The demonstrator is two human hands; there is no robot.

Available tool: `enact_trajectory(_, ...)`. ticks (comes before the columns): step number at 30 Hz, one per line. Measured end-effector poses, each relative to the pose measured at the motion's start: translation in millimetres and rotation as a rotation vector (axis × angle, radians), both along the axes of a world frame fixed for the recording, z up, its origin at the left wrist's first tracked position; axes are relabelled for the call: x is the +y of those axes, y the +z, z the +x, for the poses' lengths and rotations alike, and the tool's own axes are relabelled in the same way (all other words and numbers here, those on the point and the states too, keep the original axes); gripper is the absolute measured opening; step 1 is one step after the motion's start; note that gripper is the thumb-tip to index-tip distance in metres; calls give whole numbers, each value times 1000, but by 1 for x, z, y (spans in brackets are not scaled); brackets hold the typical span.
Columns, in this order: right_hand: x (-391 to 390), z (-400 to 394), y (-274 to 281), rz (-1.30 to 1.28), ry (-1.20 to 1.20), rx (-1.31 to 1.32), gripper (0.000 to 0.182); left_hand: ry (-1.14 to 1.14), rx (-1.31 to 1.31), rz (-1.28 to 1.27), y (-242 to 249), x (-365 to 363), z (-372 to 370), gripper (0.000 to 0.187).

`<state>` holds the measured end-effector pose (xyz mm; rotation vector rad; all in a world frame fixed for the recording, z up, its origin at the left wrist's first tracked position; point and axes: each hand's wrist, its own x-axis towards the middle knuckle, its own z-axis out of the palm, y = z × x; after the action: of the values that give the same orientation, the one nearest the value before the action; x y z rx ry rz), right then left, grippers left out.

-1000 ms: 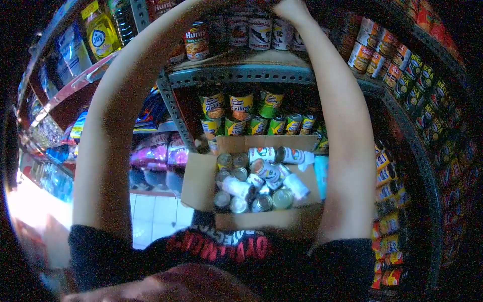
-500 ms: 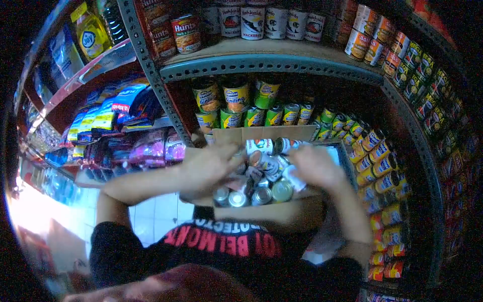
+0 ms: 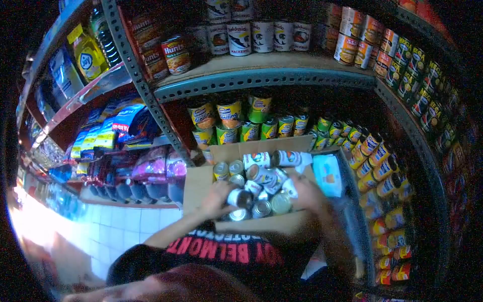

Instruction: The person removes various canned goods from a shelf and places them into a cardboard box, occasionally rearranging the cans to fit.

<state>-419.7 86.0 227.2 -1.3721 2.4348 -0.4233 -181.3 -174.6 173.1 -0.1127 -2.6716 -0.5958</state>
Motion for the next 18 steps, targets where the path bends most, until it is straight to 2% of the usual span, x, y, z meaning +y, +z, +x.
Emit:
enact_trajectory(1, 0, -3, 13, 50, 22, -41, 81, -6, -5, 0, -1, -1, 0, 67)
enact_trajectory(2, 2, -3, 27, 71, -3, 138, 73, -8, 6, 24, -3, -1, -1, 67)
enact_trajectory(4, 3, -13, 76, 34, 52, 77, 64, -12, 16, 51, -4, -2, -3, 67)
enact_trajectory(5, 9, -22, 82, -177, 84, 124, 56, -14, 29, 50, -4, -2, -5, 67)
enact_trajectory(7, 12, -34, 122, -494, 203, 153, 57, -11, 41, 55, -3, 0, -5, 65)
enact_trajectory(8, 9, -39, 146, -668, 281, 285, 52, -8, 38, 59, -2, 1, -5, 65)
enact_trajectory(10, 5, -47, 172, -901, 180, 258, 53, -2, 48, 65, -2, 2, -5, 64)
enact_trajectory(13, -16, -71, 179, -1297, 8, -177, 52, -4, 95, 69, -2, 4, -6, 64)
enact_trajectory(14, -28, -83, 177, -1444, 63, -347, 46, 0, 96, 72, -6, 3, -7, 64)
enact_trajectory(15, -37, -91, 172, -1582, 141, -676, 40, 13, 76, 79, -11, 2, -8, 64)
enact_trajectory(16, -45, -91, 168, -1633, 155, -815, 34, -1, 80, 80, -9, 3, -8, 64)
enact_trajectory(18, -57, -88, 160, -1654, 147, -1065, 42, 32, 50, 95, -5, 5, -6, 65)
